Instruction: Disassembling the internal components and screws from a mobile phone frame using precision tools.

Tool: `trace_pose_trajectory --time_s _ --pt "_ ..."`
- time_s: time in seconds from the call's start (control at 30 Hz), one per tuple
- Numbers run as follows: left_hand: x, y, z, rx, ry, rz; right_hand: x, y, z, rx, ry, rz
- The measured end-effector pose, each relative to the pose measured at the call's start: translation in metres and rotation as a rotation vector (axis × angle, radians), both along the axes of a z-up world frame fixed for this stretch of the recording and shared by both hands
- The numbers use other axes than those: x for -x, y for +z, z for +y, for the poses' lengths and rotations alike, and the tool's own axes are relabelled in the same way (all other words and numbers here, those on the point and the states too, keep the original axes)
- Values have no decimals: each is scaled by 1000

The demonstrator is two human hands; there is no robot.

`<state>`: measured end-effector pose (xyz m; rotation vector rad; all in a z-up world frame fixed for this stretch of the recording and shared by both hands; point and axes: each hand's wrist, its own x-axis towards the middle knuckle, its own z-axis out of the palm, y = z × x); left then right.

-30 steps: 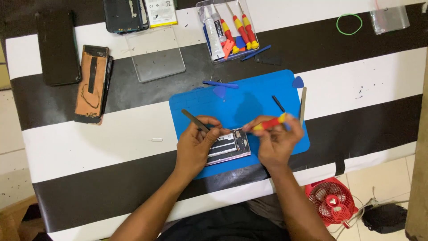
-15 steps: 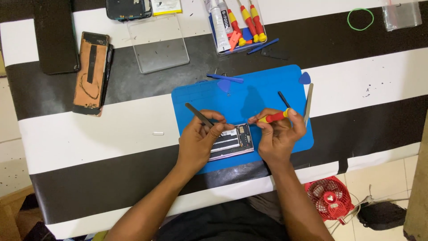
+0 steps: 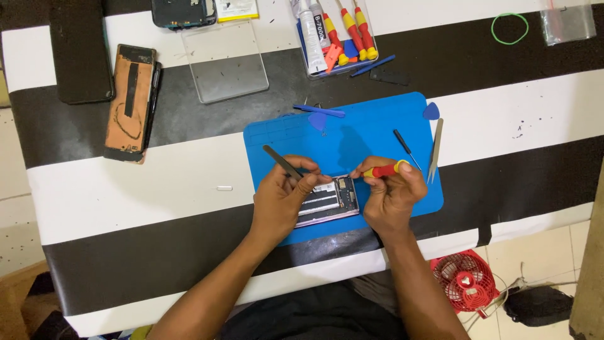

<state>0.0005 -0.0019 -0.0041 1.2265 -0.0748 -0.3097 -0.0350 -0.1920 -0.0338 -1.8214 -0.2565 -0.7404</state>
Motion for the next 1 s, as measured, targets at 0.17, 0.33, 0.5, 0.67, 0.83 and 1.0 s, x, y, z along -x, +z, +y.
trace_pose_trajectory --time_s 0.17,0.33,0.5,0.67,0.83,1.0 --pt "0 -2 1 -8 -7 -2 -3 4 0 22 -20 3" --pt "0 1 2 -21 -7 -6 -3 3 2 -1 -45 10" --pt "-1 2 1 -13 -12 6 -2 1 2 -6 -70 33" --pt "0 -1 1 -15 -8 0 -1 0 0 3 -66 40" --pt "0 1 1 -7 -3 -6 -1 -2 -1 -9 -58 22" --pt "-1 1 1 -15 -13 -2 -2 0 0 -5 -60 29"
